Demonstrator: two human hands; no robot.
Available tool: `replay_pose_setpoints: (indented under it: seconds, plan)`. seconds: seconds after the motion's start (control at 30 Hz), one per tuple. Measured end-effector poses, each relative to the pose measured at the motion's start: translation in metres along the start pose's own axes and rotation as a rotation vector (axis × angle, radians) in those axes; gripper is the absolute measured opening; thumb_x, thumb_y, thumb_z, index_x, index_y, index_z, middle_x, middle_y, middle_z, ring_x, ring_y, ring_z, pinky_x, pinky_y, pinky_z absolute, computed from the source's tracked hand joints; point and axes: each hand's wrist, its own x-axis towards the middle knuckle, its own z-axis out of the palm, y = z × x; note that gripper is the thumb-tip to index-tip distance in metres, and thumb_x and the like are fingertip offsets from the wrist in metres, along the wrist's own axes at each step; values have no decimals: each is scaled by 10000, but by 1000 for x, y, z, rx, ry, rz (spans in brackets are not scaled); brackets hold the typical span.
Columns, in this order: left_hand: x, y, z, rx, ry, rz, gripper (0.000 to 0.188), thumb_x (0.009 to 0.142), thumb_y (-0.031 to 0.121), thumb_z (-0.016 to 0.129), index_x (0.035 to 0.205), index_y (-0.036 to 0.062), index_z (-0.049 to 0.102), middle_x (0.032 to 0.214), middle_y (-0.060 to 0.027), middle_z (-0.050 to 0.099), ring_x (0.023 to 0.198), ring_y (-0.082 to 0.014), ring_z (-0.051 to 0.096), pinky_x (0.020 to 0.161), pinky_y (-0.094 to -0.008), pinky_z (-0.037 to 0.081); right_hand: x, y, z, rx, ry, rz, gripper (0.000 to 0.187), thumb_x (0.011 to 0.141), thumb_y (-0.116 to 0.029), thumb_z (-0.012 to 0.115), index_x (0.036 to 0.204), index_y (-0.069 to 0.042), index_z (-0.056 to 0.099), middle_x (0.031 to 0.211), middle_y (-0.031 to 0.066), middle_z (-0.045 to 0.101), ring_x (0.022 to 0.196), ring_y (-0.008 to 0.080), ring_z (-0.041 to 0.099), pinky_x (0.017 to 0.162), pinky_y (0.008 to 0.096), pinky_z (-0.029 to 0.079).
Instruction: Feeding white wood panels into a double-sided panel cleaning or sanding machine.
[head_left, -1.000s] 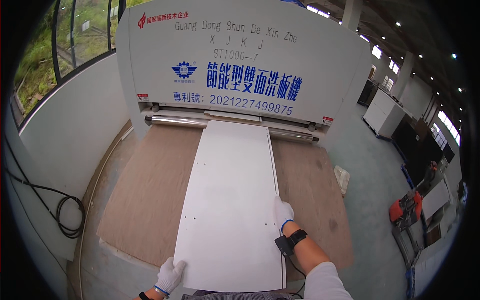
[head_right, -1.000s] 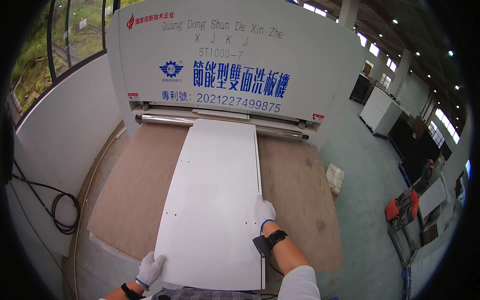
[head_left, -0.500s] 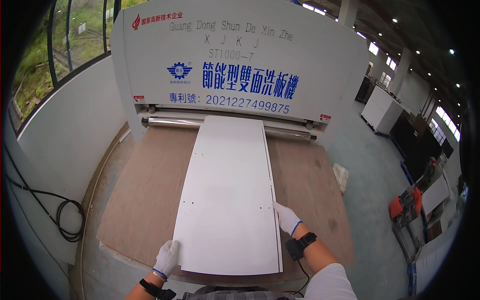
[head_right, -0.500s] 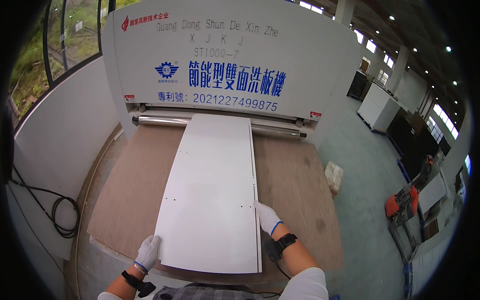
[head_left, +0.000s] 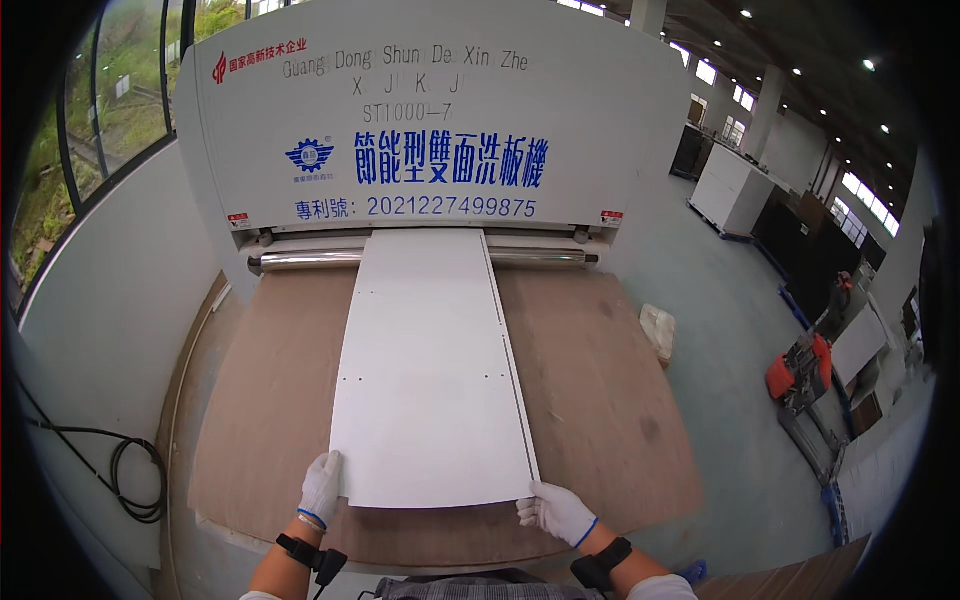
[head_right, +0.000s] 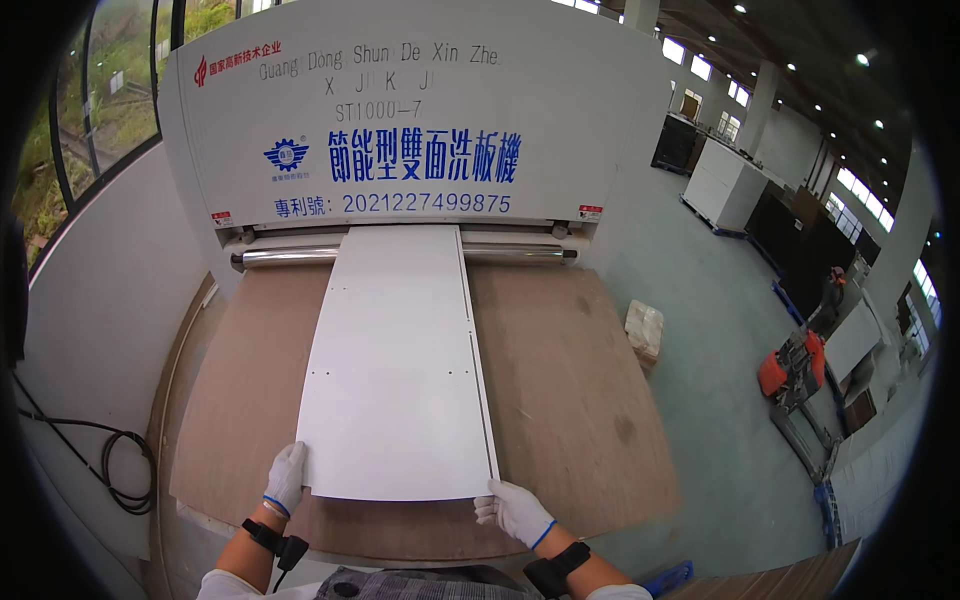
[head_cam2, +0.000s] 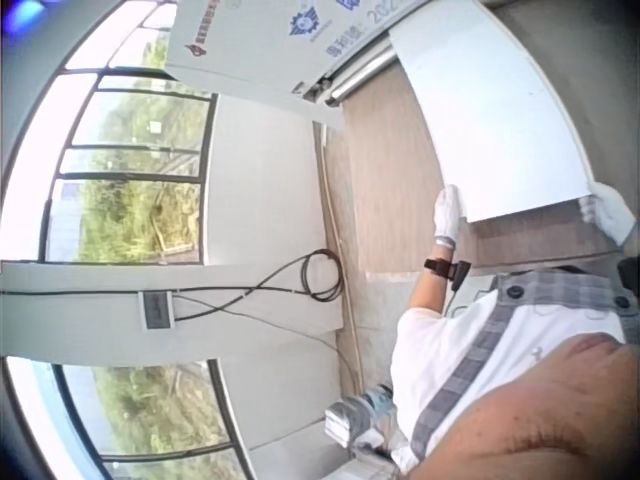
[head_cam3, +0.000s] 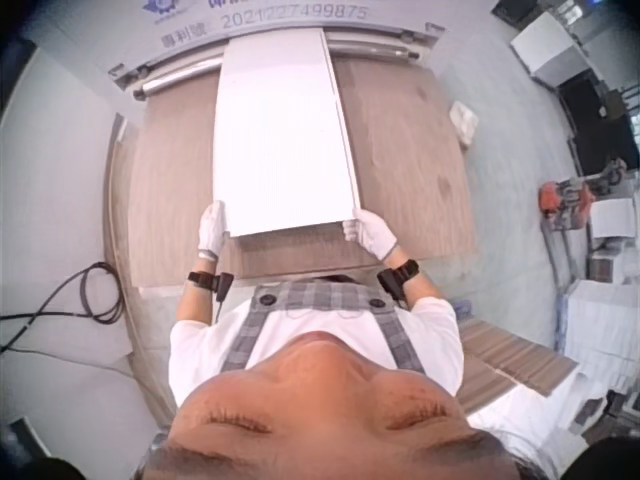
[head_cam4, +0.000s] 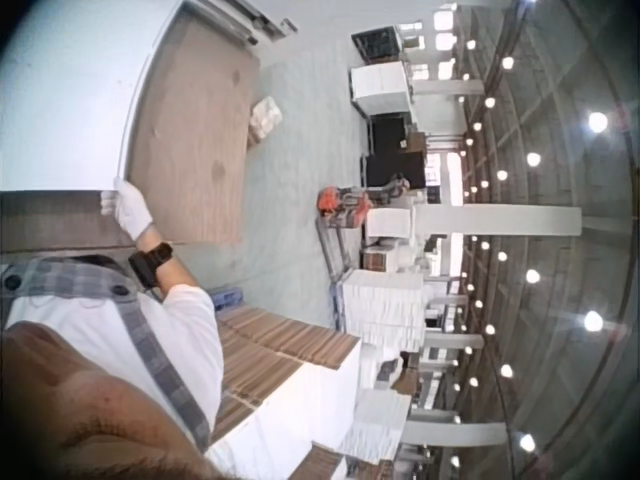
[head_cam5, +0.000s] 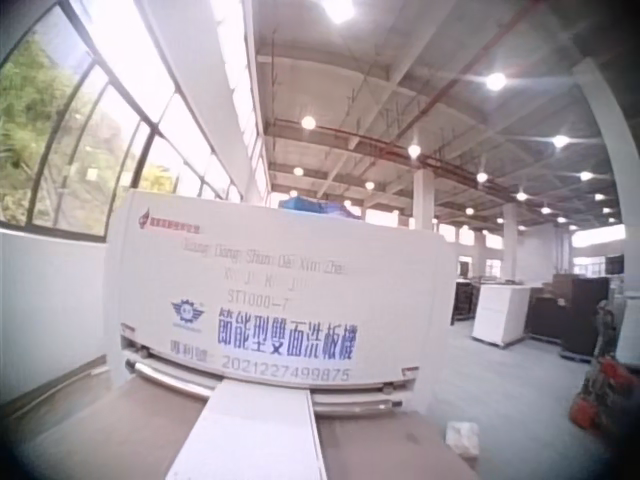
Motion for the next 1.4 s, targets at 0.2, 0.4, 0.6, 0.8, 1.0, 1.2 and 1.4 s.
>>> replay_pose_setpoints:
  seconds: [0.2, 0.4, 0.6, 0.8, 1.0, 1.2, 1.4]
  plan:
    - [12, -1, 1, -127, -31, 47, 400, 918, 335, 477, 960, -45, 597, 733, -47, 567, 630, -106, 490, 563, -279, 419, 3, 5, 7, 30, 17, -26, 255, 941, -233, 455, 995, 6, 525, 833, 156, 619, 707, 258, 623, 648, 390, 528]
    - [47, -6, -3, -190, -43, 70, 393, 919, 322, 489, 1027, -46, 574, 752, -33, 565, 619, -92, 492, 550, -258, 430, 17, -1, 24, 230, -22, -138, 210, 941, -217, 481, 1013, -27, 529, 845, 150, 626, 722, 251, 633, 665, 383, 553]
    - [7, 66, 21, 467, 254, 217, 471, 869, 260, 539, 1223, -41, 463, 1025, -183, 620, 935, -299, 603, 812, -387, 468, 25, -9, 27, 344, -46, -222, 226, 947, -236, 485, 1052, -38, 516, 926, 165, 605, 833, 255, 623, 763, 404, 541]
    - [-87, 72, 102, 300, 56, 710, 551, 803, 137, 620, 1286, -12, 401, 1251, -211, 494, 1164, -334, 493, 955, -393, 415, -37, -31, -9, 316, -97, -247, 266, 914, -277, 559, 1054, -52, 535, 921, 108, 608, 770, 213, 624, 702, 336, 550]
    - [-232, 103, 270, 487, -730, 1221, 447, 866, 168, 580, 1283, 46, 472, 1167, -204, 566, 1013, -354, 572, 856, -390, 474, -134, 8, -172, 507, -54, -423, 319, 938, -330, 482, 1066, -51, 567, 900, 61, 615, 812, 203, 614, 770, 368, 515]
    - [-438, 156, 470, 460, -1254, 1642, 585, 730, 228, 709, 1214, 9, 462, 1197, -223, 518, 1122, -412, 494, 913, -421, 448, -295, 62, -292, 755, 112, -713, 315, 942, -336, 466, 1058, -60, 565, 929, 79, 615, 832, 216, 611, 783, 369, 516]
    - [-713, 154, 607, 82, -1648, 2130, 669, 744, 361, 680, 1267, 34, 423, 1238, -188, 498, 1205, -428, 405, 1028, -480, 318, -386, 146, -362, 1008, 219, -995, 355, 949, -307, 462, 1136, -16, 540, 969, 115, 629, 877, 246, 625, 838, 403, 517]
